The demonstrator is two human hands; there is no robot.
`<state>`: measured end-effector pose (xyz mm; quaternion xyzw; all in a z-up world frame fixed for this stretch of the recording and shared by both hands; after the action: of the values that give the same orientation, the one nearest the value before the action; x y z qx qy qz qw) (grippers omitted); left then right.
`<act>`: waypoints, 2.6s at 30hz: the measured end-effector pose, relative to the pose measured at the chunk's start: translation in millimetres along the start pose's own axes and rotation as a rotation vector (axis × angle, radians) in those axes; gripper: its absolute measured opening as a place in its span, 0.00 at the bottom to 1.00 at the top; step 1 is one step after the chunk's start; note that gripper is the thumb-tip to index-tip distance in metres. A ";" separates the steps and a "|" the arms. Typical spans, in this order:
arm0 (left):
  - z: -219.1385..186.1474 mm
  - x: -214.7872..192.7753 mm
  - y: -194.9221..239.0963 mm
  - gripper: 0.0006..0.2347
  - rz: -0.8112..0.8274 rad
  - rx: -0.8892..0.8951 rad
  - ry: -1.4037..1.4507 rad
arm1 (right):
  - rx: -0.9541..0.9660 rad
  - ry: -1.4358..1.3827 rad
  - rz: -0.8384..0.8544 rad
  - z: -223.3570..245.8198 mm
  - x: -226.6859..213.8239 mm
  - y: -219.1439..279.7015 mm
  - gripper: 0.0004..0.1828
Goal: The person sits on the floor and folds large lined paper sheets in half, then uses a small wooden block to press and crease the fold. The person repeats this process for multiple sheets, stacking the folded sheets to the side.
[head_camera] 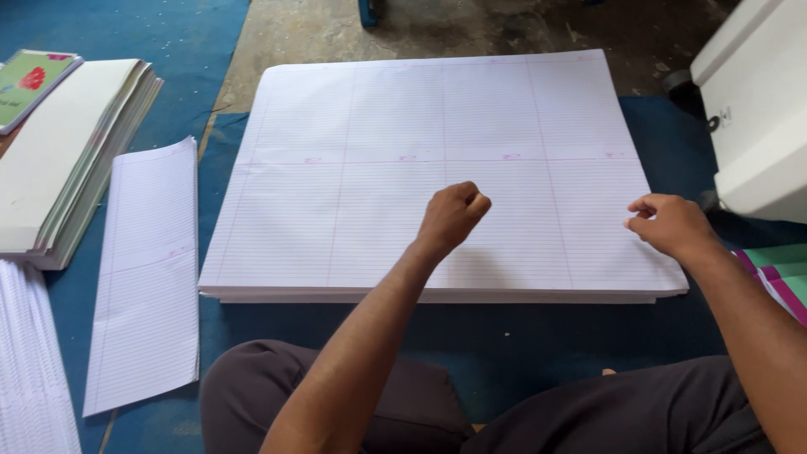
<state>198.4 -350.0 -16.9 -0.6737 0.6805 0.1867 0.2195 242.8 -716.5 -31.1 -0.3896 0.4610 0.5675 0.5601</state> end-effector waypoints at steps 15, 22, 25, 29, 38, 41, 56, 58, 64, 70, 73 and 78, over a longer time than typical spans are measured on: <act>-70.3 133.9 -11.0 0.13 0.182 0.069 0.209 | 0.427 -0.214 0.109 -80.0 5.8 13.9 0.12; -89.2 164.6 -17.0 0.13 0.245 0.027 0.326 | 0.485 -0.160 0.113 -74.8 0.5 18.3 0.11; -89.5 172.0 -22.0 0.13 0.253 0.006 0.344 | 0.484 -0.182 0.110 -74.5 1.1 17.8 0.10; -87.5 179.6 -24.9 0.14 0.269 -0.016 0.340 | 0.481 -0.166 0.107 -78.1 3.7 13.9 0.10; -78.8 194.4 -28.6 0.13 0.291 -0.084 0.345 | 0.510 -0.124 0.117 -84.3 8.5 7.5 0.11; -70.3 190.4 -27.3 0.12 0.271 -0.079 0.450 | 0.468 -0.145 0.097 -80.7 5.0 9.3 0.12; -60.6 200.1 -42.6 0.12 0.333 -0.322 0.502 | 0.604 -0.558 0.436 -89.6 12.9 40.5 0.16; -61.2 201.4 -44.5 0.13 0.315 -0.331 0.522 | 0.594 -0.511 0.498 -88.3 9.3 49.5 0.15; -64.0 206.2 -51.1 0.16 0.270 -0.306 0.497 | 0.577 -0.424 0.644 -88.9 10.0 68.2 0.12; -72.3 216.8 -60.1 0.19 0.268 -0.272 0.639 | 0.589 -0.360 0.664 -91.4 13.4 74.1 0.14; -67.6 220.1 -59.6 0.22 0.260 -0.301 0.709 | 0.546 -0.349 0.572 -84.4 6.5 68.4 0.17; -54.8 217.7 -61.3 0.28 0.236 -0.375 0.904 | 0.315 -0.403 0.486 -36.4 -5.7 60.0 0.22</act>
<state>258.0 -563.3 -88.5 -0.6336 0.7337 0.0187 -0.2448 180.8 -749.9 -30.3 -0.0577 0.5024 0.6715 0.5416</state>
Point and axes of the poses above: each hand's wrist, its own y-axis away from the middle knuckle, its own x-axis out of the palm, z = x × y, the point moved 9 cm from there along -y, towards the middle knuckle
